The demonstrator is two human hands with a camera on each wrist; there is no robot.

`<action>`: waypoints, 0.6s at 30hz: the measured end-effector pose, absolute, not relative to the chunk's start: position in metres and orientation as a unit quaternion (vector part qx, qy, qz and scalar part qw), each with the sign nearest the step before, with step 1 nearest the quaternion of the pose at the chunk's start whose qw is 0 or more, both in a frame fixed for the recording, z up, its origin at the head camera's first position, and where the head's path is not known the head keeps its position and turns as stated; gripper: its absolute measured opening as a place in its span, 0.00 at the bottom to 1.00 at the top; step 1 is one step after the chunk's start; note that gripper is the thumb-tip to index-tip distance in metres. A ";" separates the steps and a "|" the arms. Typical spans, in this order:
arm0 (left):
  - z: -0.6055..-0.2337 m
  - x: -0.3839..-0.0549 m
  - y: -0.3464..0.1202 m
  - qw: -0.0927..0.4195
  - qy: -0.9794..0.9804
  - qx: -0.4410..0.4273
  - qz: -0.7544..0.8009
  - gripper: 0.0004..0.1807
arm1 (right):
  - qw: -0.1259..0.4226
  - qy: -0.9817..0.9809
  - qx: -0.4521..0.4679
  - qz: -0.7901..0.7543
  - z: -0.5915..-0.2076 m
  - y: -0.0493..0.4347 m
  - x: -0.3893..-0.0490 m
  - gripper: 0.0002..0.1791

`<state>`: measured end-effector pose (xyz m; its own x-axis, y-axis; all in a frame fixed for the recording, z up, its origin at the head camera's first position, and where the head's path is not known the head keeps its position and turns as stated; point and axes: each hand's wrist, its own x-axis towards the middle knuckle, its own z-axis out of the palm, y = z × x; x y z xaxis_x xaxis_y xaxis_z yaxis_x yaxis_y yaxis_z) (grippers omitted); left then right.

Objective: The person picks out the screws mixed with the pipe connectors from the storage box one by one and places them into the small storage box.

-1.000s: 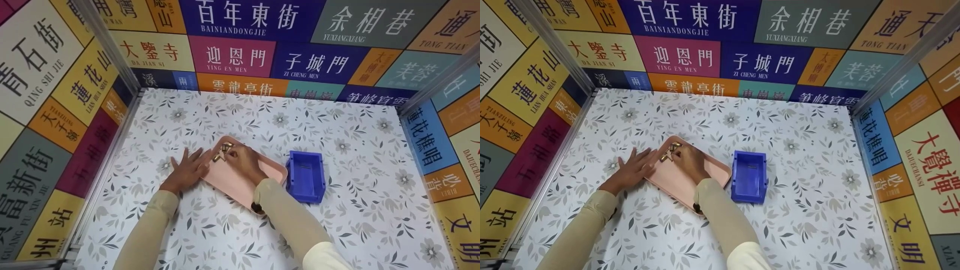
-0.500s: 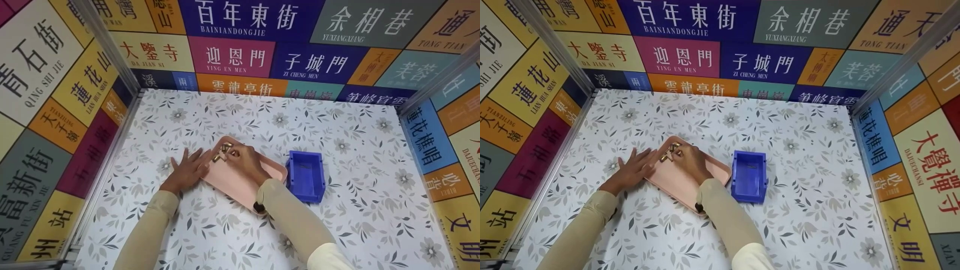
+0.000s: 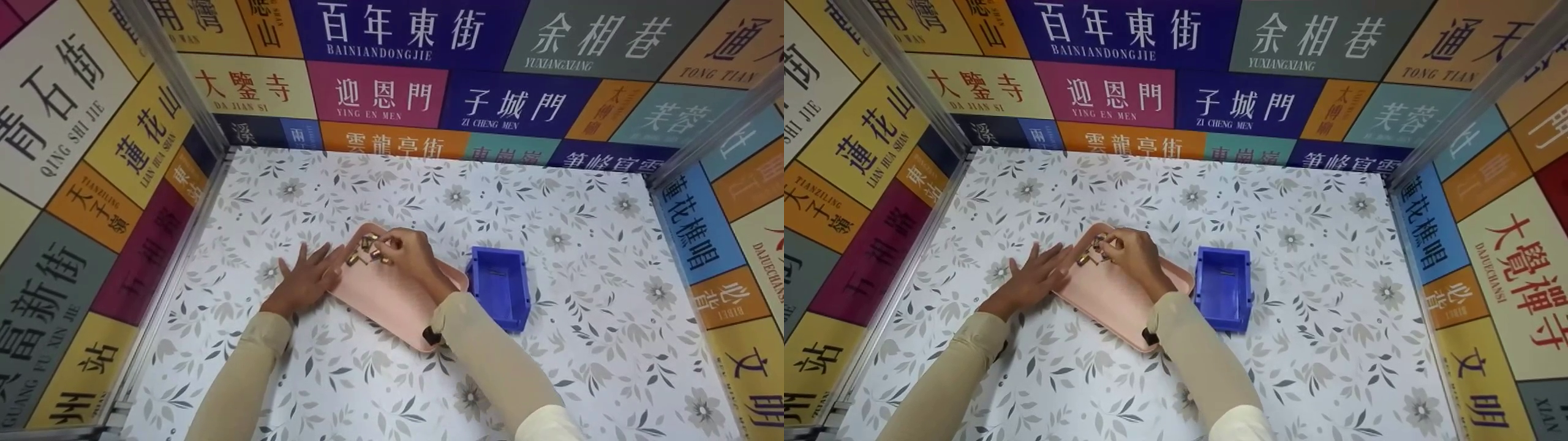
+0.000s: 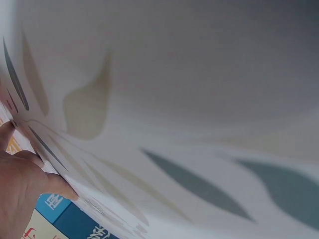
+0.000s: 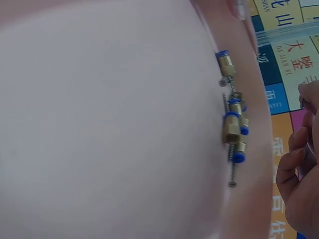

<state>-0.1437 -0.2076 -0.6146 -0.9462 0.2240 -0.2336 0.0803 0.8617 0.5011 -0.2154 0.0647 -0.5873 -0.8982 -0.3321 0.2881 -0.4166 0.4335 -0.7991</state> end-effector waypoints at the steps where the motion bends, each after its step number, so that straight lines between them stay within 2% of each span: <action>1: -0.614 -0.144 -0.208 0.144 0.954 0.080 0.251 0.32 | 0.053 -0.843 0.224 0.486 -0.586 0.067 -0.216 0.04; 5: -0.614 -0.143 -0.207 0.146 0.954 0.081 0.249 0.32 | 0.089 -0.829 0.232 0.500 -0.579 0.078 -0.217 0.04; 18: -0.613 -0.141 -0.206 0.153 0.952 0.069 0.255 0.34 | 0.139 -0.806 0.206 0.537 -0.556 0.131 -0.217 0.05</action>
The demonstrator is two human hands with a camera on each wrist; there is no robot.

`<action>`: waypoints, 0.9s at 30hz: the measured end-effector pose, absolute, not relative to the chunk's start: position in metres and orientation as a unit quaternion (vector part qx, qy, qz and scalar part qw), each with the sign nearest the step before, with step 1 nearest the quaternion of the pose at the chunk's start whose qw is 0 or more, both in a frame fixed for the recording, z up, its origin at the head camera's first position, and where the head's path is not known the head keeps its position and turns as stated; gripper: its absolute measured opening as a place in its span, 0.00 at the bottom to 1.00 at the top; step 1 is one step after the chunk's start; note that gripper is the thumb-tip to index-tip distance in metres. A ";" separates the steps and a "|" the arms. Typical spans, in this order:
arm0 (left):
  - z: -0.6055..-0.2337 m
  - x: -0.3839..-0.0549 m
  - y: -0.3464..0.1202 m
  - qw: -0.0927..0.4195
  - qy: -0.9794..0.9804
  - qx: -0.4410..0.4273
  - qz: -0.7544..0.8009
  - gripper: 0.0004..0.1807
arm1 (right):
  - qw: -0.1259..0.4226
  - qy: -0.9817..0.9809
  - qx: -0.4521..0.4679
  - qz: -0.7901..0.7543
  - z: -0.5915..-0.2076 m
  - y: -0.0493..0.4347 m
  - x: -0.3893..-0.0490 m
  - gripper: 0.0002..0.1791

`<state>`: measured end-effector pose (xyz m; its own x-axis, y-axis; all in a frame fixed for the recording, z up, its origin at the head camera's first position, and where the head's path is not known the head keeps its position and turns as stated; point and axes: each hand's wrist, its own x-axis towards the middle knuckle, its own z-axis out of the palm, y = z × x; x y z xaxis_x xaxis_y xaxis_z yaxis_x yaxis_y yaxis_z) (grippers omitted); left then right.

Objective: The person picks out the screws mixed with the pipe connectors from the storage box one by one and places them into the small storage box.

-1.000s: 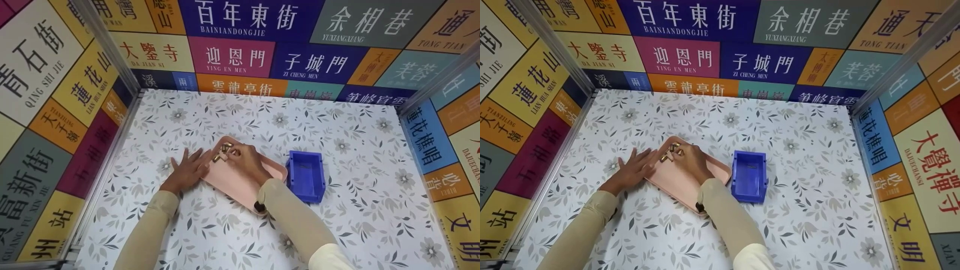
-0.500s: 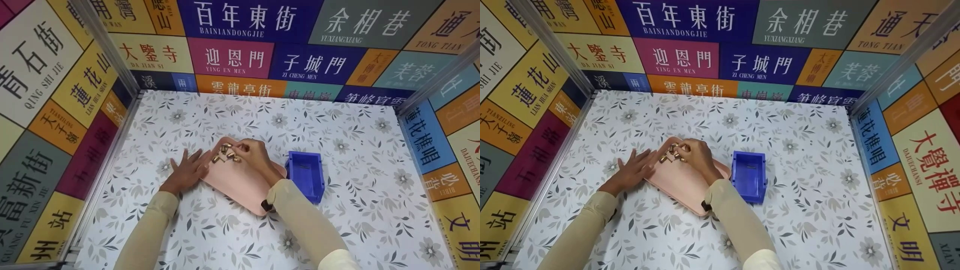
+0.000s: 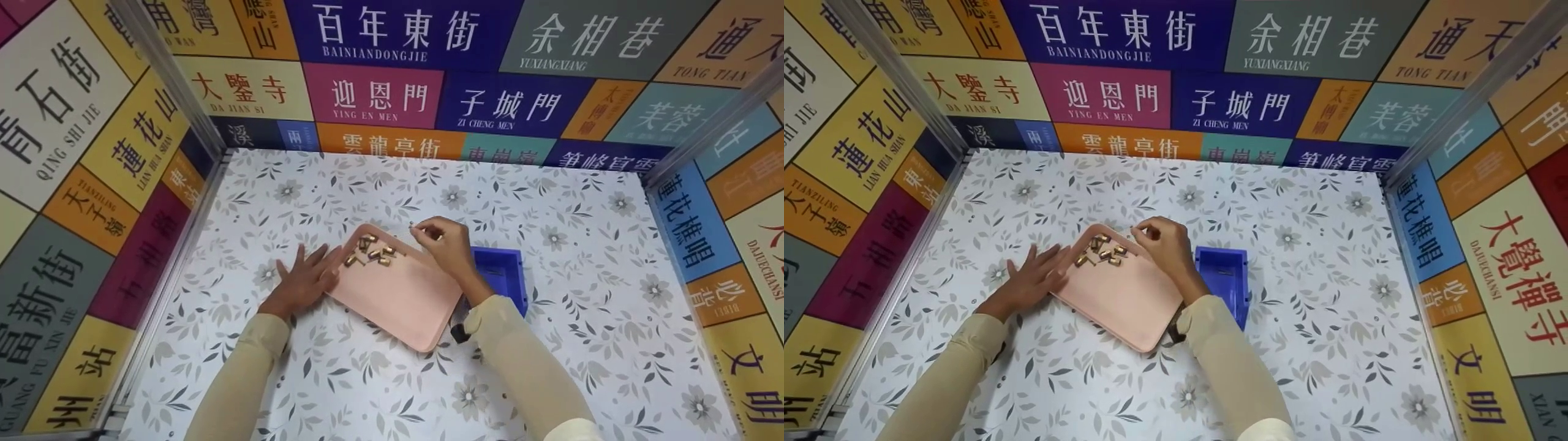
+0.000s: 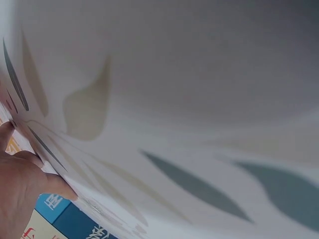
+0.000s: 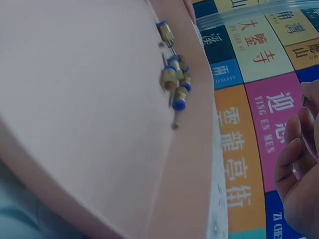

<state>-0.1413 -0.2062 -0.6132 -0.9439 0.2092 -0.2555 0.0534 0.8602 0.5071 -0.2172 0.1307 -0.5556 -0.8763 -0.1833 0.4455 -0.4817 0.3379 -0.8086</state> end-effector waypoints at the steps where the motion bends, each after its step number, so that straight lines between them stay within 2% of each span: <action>1: -0.613 -0.141 -0.206 0.152 0.953 0.068 0.254 0.34 | 0.141 -0.805 0.203 0.540 -0.554 0.135 -0.218 0.05; 13: -0.615 -0.141 -0.208 0.150 0.953 0.071 0.252 0.33 | 0.204 -0.820 0.131 0.519 -0.541 0.198 -0.220 0.06; 22: -0.615 -0.143 -0.208 0.154 0.952 0.074 0.254 0.33 | 0.229 -0.830 0.126 0.492 -0.552 0.231 -0.217 0.02; 27: -0.616 -0.141 -0.207 0.149 0.953 0.073 0.252 0.33 | 0.224 -0.840 0.114 0.480 -0.557 0.247 -0.213 0.02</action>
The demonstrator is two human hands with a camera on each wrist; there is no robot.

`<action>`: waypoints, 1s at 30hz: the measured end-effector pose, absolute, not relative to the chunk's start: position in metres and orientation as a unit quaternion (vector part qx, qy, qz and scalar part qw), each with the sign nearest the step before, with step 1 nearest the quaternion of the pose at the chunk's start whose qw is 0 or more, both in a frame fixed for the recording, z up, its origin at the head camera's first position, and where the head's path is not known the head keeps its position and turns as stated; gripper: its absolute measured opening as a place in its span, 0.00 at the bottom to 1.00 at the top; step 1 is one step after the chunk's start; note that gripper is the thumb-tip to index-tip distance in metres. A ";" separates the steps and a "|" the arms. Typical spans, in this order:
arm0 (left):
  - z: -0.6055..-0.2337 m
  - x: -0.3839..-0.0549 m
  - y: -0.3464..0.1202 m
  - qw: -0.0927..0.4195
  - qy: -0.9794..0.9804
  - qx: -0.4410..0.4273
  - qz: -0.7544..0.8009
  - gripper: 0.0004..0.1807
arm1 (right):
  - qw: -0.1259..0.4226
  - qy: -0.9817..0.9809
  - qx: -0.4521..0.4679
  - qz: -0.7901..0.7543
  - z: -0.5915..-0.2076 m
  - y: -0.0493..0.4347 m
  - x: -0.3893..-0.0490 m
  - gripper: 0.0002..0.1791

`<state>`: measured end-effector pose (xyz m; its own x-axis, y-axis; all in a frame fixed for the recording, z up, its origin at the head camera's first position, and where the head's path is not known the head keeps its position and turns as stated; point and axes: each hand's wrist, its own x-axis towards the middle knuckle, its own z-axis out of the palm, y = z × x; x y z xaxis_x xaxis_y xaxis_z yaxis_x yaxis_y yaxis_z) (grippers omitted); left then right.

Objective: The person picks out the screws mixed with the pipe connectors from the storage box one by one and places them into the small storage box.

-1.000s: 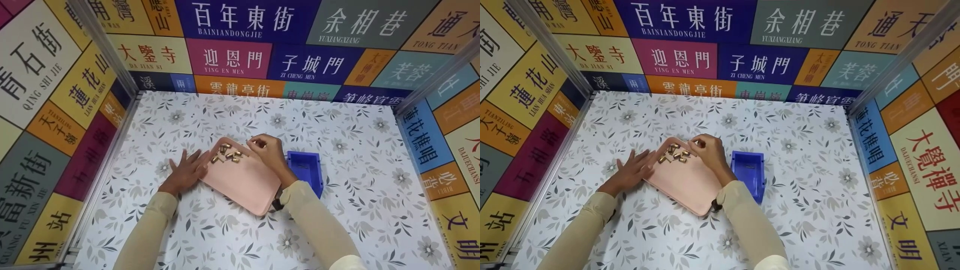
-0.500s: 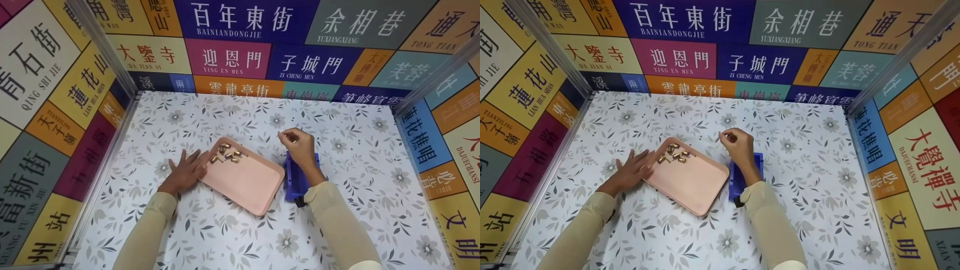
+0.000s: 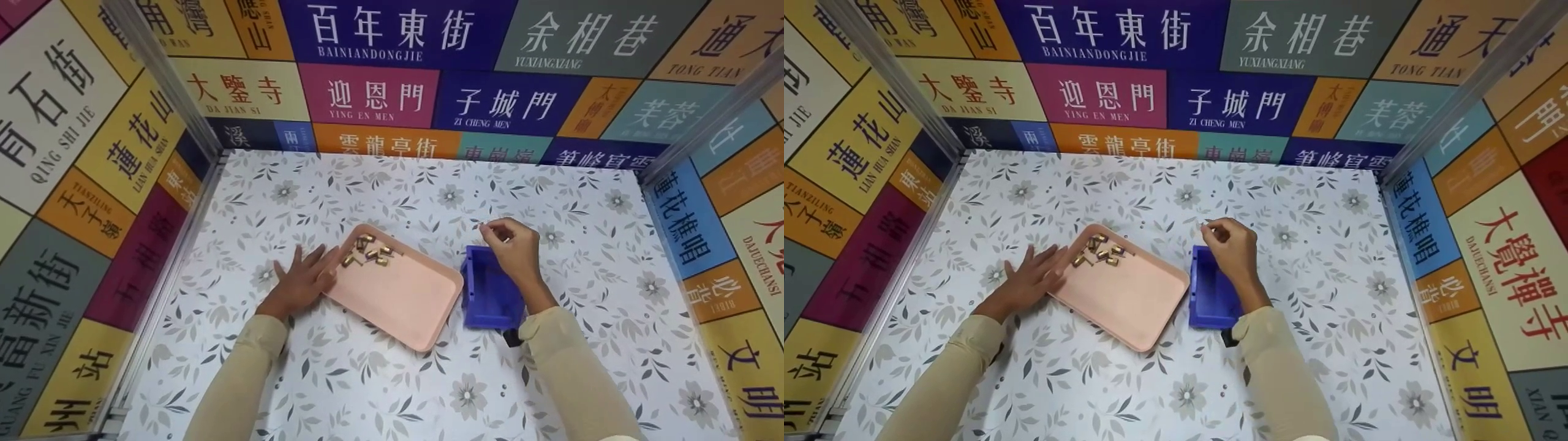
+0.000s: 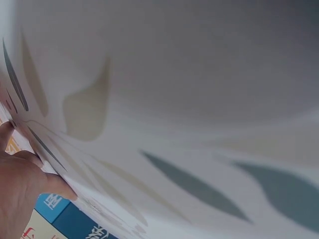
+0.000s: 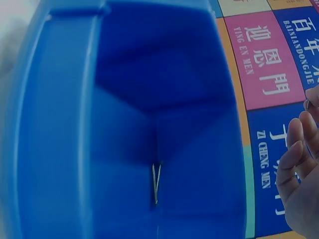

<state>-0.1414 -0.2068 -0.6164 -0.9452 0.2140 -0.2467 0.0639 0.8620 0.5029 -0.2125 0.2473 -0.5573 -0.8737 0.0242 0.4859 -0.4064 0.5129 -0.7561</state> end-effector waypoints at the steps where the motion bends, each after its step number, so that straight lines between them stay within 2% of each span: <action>1: -0.616 -0.141 -0.207 0.147 0.954 0.073 0.252 0.33 | 0.222 -0.842 0.109 0.480 -0.558 0.250 -0.212 0.03; 16: -0.615 -0.142 -0.206 0.149 0.952 0.066 0.258 0.32 | 0.186 -0.853 0.081 0.481 -0.569 0.282 -0.194 0.04; 30: -0.617 -0.142 -0.205 0.152 0.951 0.059 0.262 0.32 | 0.154 -0.860 0.084 0.479 -0.575 0.285 -0.188 0.03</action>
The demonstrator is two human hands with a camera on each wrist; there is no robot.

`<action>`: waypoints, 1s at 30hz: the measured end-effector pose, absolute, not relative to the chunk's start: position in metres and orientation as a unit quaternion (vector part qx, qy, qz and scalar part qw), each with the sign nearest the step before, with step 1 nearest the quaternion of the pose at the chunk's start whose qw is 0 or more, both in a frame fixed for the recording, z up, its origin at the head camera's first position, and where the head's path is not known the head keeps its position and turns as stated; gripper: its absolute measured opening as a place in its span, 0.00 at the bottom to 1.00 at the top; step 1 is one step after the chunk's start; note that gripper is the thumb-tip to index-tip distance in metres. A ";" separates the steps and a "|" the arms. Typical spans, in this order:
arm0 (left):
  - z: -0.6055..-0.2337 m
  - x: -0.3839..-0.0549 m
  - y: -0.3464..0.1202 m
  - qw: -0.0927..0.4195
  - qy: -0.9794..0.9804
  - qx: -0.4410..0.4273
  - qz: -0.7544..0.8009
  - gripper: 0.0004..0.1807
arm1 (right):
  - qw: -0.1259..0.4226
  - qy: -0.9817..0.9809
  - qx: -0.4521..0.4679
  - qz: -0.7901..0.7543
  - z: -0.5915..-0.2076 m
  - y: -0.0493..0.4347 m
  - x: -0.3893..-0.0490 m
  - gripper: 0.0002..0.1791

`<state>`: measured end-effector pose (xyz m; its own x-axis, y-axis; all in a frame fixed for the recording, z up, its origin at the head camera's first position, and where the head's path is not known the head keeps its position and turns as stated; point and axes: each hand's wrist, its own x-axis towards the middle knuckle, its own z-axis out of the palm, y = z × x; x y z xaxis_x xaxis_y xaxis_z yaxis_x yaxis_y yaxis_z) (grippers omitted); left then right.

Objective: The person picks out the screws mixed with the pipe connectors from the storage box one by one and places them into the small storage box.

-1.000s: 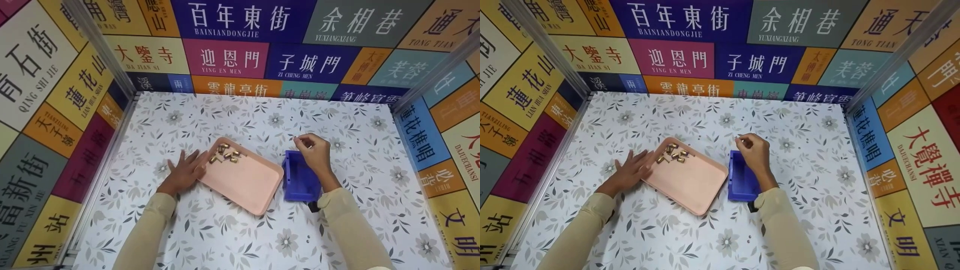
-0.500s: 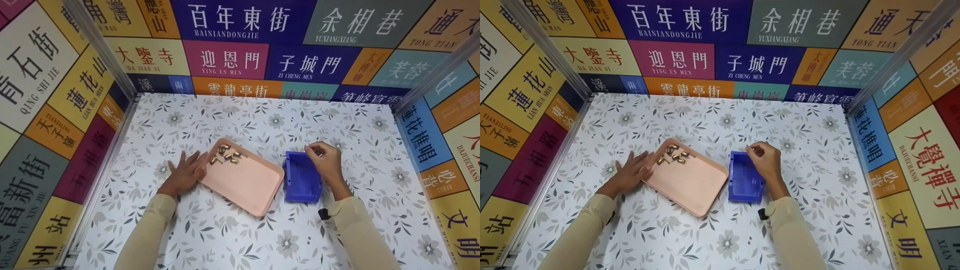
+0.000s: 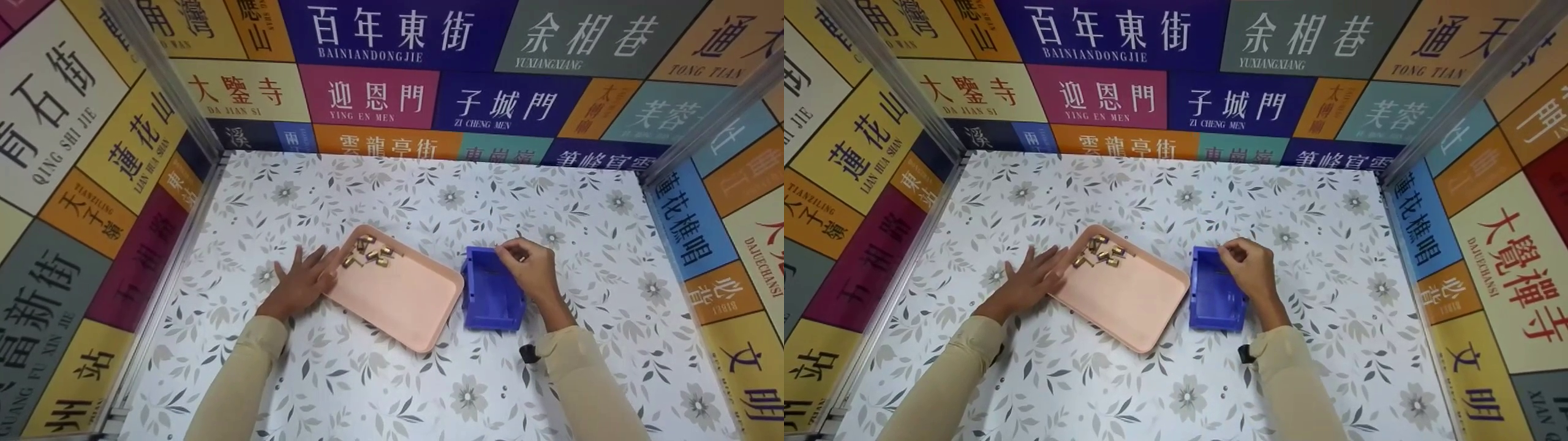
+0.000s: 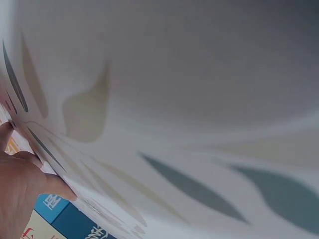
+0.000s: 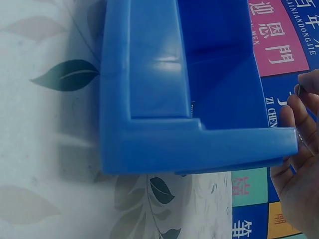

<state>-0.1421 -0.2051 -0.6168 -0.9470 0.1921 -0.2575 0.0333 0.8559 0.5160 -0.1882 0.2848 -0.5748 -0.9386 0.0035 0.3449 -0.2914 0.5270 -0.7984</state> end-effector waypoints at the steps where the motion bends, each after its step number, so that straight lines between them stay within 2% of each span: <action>1: -0.617 -0.142 -0.205 0.152 0.951 0.059 0.262 0.32 | 0.155 -0.860 0.084 0.478 -0.575 0.285 -0.188 0.03; 30: -0.617 -0.143 -0.208 0.146 0.953 0.077 0.254 0.33 | 0.153 -0.864 0.083 0.473 -0.574 0.285 -0.186 0.03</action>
